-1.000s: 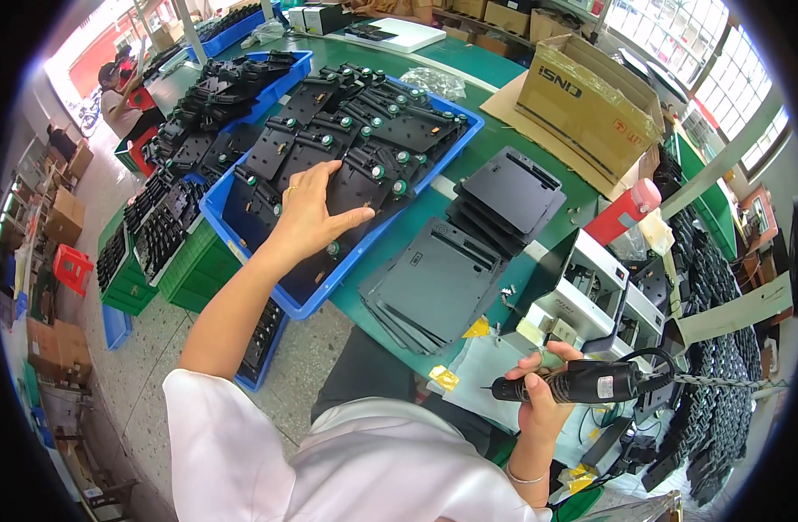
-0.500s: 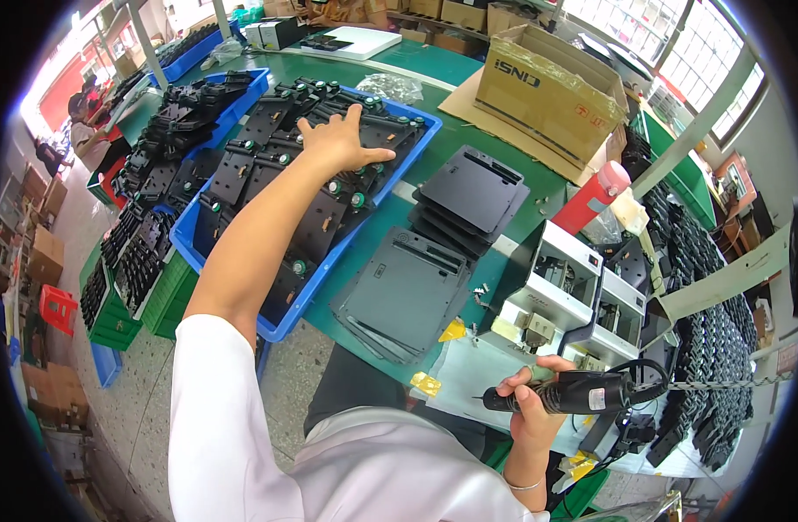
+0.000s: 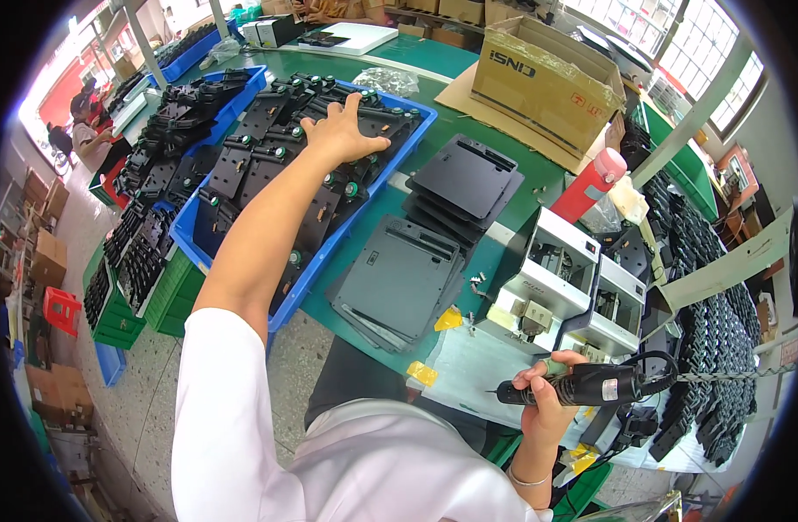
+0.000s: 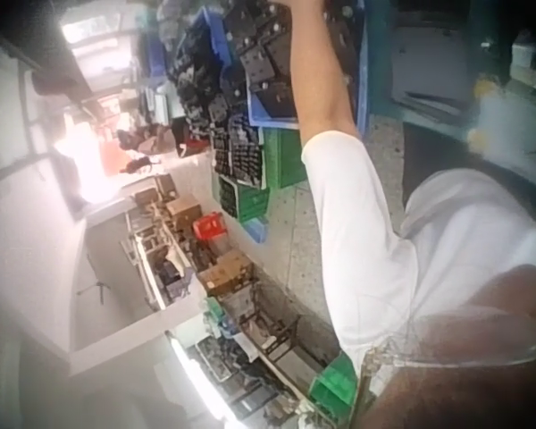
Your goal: The person assembles plastic electronic housings by securing them with screws using an electric screwdriver.
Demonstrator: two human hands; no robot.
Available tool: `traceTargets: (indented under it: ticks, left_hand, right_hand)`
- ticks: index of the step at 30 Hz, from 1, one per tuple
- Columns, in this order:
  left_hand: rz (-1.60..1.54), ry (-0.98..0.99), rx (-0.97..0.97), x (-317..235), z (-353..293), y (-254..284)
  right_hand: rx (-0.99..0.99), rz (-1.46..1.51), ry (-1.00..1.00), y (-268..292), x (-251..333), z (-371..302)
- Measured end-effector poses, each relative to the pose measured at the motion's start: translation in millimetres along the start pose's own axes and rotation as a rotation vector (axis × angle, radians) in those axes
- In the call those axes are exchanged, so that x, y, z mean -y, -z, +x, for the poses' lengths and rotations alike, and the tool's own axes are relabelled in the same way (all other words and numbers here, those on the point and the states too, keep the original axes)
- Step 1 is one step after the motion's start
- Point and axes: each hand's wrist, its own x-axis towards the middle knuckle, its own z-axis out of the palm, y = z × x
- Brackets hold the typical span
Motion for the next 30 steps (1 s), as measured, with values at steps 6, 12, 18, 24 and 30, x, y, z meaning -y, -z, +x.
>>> traceTargets:
  ticks: [6, 12, 18, 24, 30]
  left_hand:
    - [-0.122, 0.009, -0.173, 12, -4, -8]
    - [-0.176, -0.074, -0.303, 15, -22, 15]
    - [-0.268, -0.139, -0.419, 67, -83, 62]
    - [-0.143, 0.125, -0.482, 173, -136, 76]
    - [-0.182, 0.219, -0.505, 231, -178, 70]
  right_hand:
    - [0.001, 0.003, 0.004, -2, 0, -2]
    - [-0.106, 0.012, 0.015, -5, 5, -14]
    - [-0.076, -0.074, 0.081, 3, 2, -9]
    - [-0.042, -0.107, 0.053, 6, 6, -3]
    - [-0.03, -0.138, 0.085, 3, 16, -10]
